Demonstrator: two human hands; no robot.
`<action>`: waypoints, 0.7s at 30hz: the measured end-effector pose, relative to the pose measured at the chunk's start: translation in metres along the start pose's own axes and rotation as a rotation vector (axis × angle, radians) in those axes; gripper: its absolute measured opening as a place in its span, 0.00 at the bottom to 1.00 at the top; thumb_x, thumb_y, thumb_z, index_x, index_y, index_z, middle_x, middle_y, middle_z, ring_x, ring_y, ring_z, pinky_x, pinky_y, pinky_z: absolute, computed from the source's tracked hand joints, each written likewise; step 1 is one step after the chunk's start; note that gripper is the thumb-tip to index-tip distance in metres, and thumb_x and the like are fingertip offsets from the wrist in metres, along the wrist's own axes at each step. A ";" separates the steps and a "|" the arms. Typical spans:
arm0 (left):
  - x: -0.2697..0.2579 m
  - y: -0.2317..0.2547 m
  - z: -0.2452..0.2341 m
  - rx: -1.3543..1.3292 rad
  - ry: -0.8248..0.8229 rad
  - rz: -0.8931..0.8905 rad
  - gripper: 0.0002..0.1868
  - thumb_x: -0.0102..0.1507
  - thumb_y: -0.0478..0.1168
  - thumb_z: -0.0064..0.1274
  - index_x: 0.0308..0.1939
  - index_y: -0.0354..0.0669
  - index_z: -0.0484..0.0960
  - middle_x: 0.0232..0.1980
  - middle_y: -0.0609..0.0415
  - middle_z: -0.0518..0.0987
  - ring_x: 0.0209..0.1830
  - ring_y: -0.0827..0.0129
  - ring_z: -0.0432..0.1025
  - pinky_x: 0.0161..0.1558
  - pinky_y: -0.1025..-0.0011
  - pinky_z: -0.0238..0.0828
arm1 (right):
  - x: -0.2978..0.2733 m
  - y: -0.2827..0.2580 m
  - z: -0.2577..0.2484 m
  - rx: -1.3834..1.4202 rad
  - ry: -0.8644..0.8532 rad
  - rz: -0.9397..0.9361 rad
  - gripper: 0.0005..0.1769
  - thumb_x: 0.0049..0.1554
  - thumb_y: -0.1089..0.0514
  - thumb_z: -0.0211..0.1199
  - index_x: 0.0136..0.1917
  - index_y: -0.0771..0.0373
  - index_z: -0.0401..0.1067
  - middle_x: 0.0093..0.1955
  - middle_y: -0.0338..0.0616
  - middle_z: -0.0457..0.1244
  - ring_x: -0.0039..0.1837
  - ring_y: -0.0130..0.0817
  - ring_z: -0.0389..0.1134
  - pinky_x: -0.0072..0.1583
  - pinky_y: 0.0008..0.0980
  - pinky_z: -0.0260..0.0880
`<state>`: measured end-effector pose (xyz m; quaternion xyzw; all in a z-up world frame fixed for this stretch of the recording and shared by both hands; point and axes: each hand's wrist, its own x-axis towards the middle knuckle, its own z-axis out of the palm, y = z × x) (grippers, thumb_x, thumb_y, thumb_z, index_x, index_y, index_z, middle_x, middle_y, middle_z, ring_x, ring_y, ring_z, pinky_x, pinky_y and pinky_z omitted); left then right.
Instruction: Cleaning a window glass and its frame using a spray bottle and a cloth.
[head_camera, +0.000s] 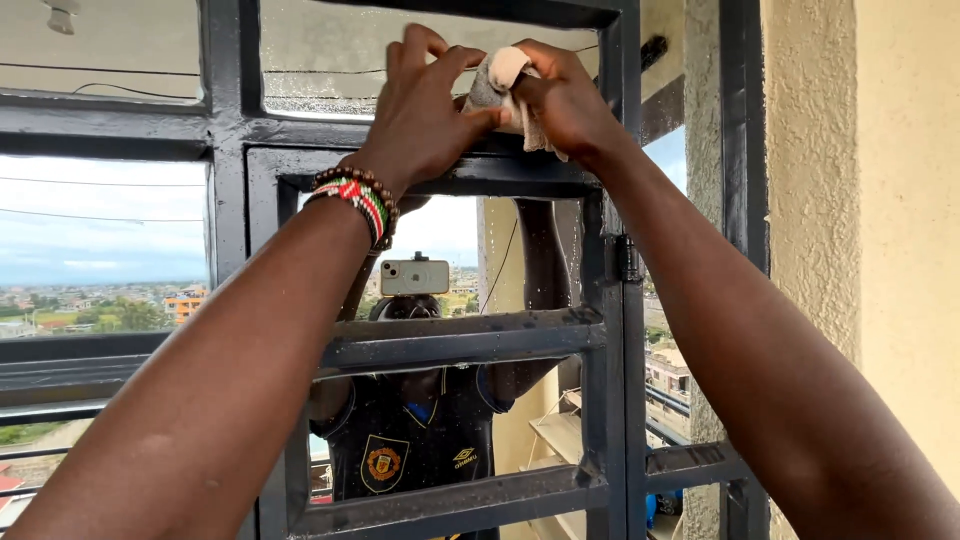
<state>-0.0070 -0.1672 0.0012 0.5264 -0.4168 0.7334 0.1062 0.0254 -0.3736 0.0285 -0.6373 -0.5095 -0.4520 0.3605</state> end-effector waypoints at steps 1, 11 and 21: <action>0.005 -0.017 0.014 -0.079 -0.077 -0.100 0.25 0.57 0.44 0.70 0.53 0.33 0.84 0.41 0.40 0.79 0.48 0.51 0.70 0.41 0.63 0.75 | 0.004 0.003 0.000 0.008 -0.012 -0.022 0.13 0.66 0.63 0.53 0.62 0.64 0.73 0.51 0.42 0.69 0.49 0.27 0.68 0.53 0.32 0.70; 0.041 -0.044 0.052 -0.103 0.081 -0.149 0.12 0.59 0.40 0.64 0.37 0.34 0.81 0.34 0.43 0.84 0.34 0.53 0.80 0.35 0.59 0.75 | -0.017 0.003 0.025 -0.820 0.409 -0.683 0.20 0.60 0.67 0.72 0.62 0.67 0.69 0.58 0.53 0.60 0.62 0.50 0.63 0.62 0.45 0.65; -0.020 -0.073 -0.070 0.351 0.009 -0.232 0.08 0.70 0.37 0.57 0.38 0.36 0.84 0.32 0.41 0.82 0.32 0.50 0.79 0.35 0.56 0.76 | 0.027 0.061 0.026 -0.777 0.453 -0.604 0.17 0.65 0.64 0.67 0.67 0.62 0.74 0.59 0.57 0.65 0.58 0.54 0.69 0.55 0.51 0.69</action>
